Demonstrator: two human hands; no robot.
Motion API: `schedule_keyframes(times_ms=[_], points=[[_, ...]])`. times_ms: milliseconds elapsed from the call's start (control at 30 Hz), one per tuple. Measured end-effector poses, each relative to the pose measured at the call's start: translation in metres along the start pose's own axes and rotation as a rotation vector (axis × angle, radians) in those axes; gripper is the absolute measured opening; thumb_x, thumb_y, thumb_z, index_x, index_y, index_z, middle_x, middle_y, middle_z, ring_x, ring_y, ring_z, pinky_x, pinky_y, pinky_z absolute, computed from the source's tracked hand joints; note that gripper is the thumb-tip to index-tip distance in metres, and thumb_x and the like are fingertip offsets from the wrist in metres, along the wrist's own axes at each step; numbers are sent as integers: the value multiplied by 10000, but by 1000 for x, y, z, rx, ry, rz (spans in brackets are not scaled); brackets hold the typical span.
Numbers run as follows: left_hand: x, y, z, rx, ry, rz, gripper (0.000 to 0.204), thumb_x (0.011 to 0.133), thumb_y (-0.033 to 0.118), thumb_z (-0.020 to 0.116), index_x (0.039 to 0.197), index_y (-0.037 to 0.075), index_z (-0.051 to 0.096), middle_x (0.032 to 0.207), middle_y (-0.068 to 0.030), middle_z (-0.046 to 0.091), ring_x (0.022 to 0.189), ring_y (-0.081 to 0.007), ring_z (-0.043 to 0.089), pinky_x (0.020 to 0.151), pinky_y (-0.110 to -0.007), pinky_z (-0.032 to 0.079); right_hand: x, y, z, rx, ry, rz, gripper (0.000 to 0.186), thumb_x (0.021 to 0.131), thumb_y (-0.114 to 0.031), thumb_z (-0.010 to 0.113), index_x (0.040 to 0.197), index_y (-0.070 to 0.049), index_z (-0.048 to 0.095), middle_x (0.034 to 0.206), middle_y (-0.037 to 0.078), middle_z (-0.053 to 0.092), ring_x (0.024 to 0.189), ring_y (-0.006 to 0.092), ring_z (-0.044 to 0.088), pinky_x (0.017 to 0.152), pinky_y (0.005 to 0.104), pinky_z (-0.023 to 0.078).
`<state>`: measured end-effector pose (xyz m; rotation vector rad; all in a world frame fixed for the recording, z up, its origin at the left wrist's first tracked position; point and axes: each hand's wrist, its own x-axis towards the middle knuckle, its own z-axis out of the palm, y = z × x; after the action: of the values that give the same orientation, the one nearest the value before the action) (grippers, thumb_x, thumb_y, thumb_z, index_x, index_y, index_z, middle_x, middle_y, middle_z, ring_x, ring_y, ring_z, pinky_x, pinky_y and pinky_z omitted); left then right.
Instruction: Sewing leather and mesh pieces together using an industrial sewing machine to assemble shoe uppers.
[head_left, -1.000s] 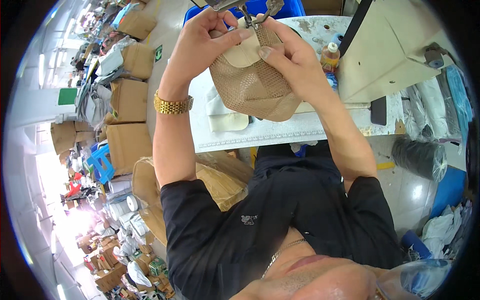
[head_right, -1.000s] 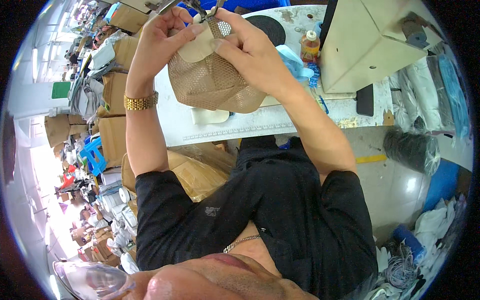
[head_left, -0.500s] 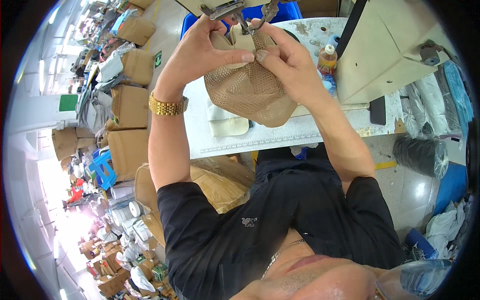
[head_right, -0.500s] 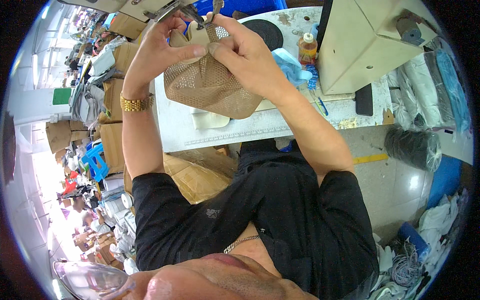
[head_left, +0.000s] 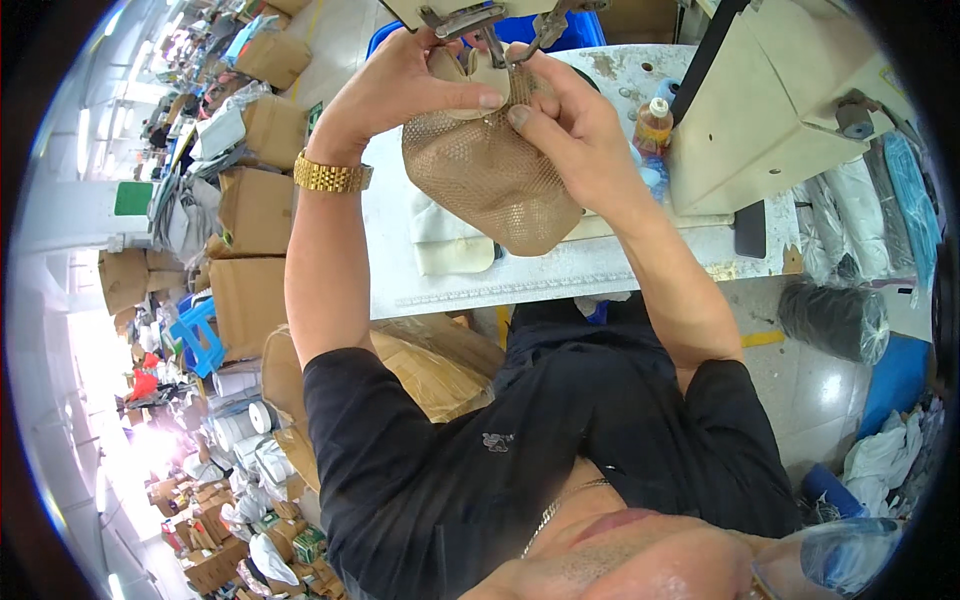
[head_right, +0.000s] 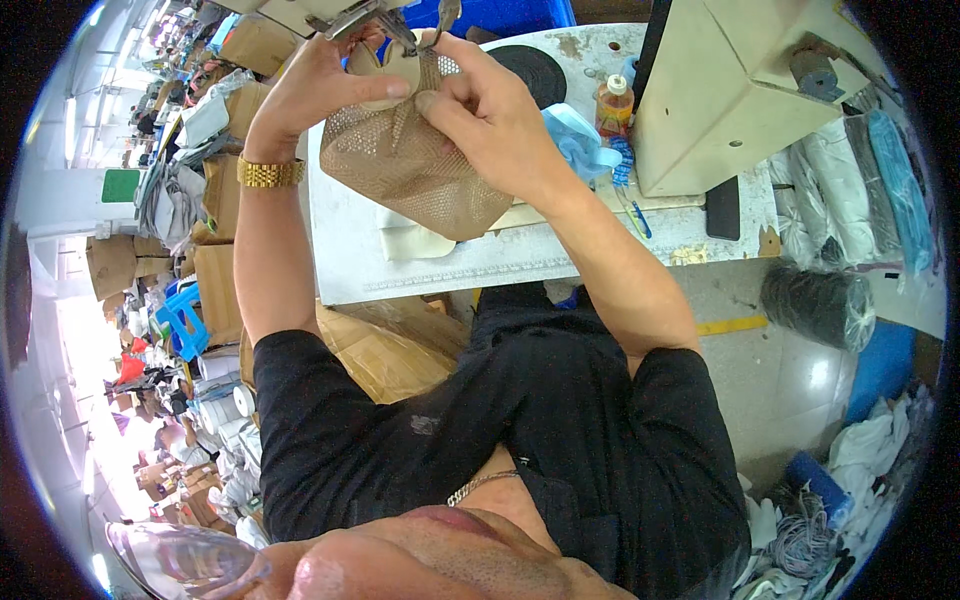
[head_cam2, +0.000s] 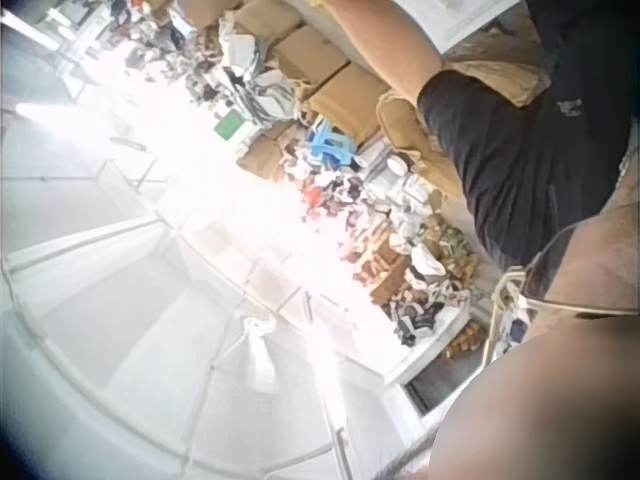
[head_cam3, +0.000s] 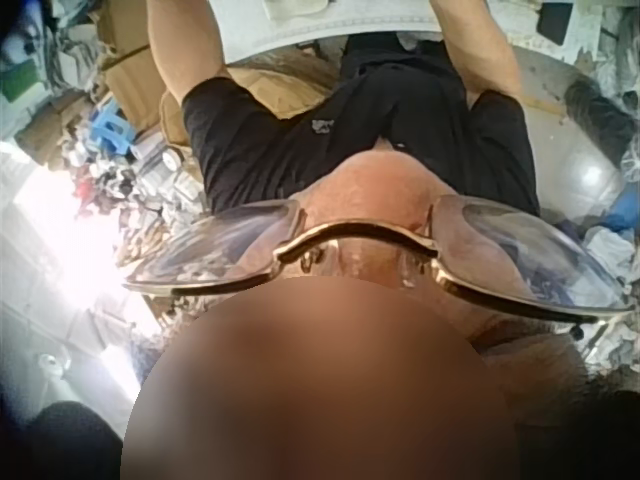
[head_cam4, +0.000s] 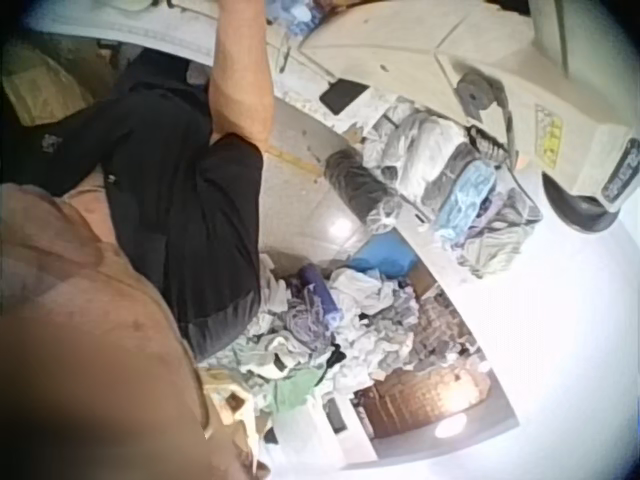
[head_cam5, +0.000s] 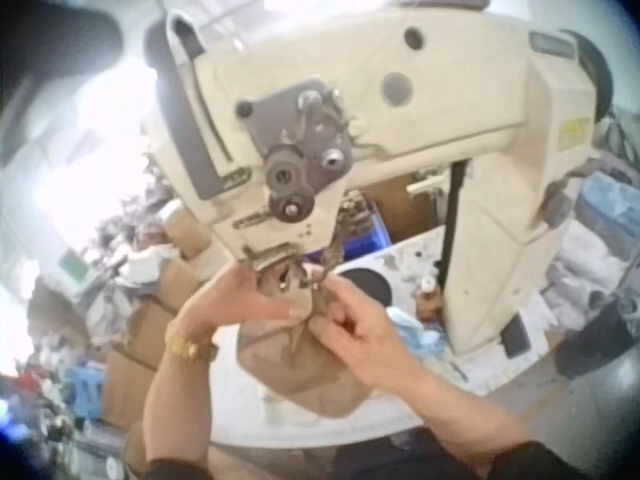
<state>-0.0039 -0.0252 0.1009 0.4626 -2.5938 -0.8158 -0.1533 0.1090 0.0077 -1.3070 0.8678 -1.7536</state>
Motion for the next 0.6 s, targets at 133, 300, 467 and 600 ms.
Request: schedule_keyframes(times_ms=[133, 300, 467, 600], points=[[-3, 1, 0, 34, 40, -98, 559, 692, 296, 885, 1100, 9, 633, 977, -25, 646, 858, -94, 568, 809, -252, 485, 2, 0, -2, -34, 5, -5, 489, 923, -60, 572, 1397, -73, 452, 631, -25, 512, 554, 56, 500, 524, 219, 402], [-4, 3, 5, -61, 96, -90, 504, 681, 295, 888, 1015, 23, 625, 944, -14, 630, 849, -79, 560, 788, -247, 484, 5, -4, -6, -33, -32, 54, 480, 931, -23, 557, 1401, -63, 471, 713, -64, 516, 681, 5, 448, 639, 176, 368], [-3, 2, 3, -54, 113, -80, 454, 684, 278, 889, 952, 39, 611, 911, -7, 623, 837, -72, 563, 770, -240, 485, 14, 1, -8, -147, -8, -10, 444, 909, -67, 582, 1347, -73, 510, 601, -43, 488, 524, 43, 478, 498, 218, 372], [-5, 3, 5, -129, 146, -131, 424, 689, 258, 887, 931, 40, 615, 906, -5, 629, 826, -74, 573, 755, -234, 491, 18, 4, -11, -132, -14, -35, 411, 903, -91, 590, 1309, -67, 535, 586, -40, 484, 522, 39, 459, 498, 222, 359]])
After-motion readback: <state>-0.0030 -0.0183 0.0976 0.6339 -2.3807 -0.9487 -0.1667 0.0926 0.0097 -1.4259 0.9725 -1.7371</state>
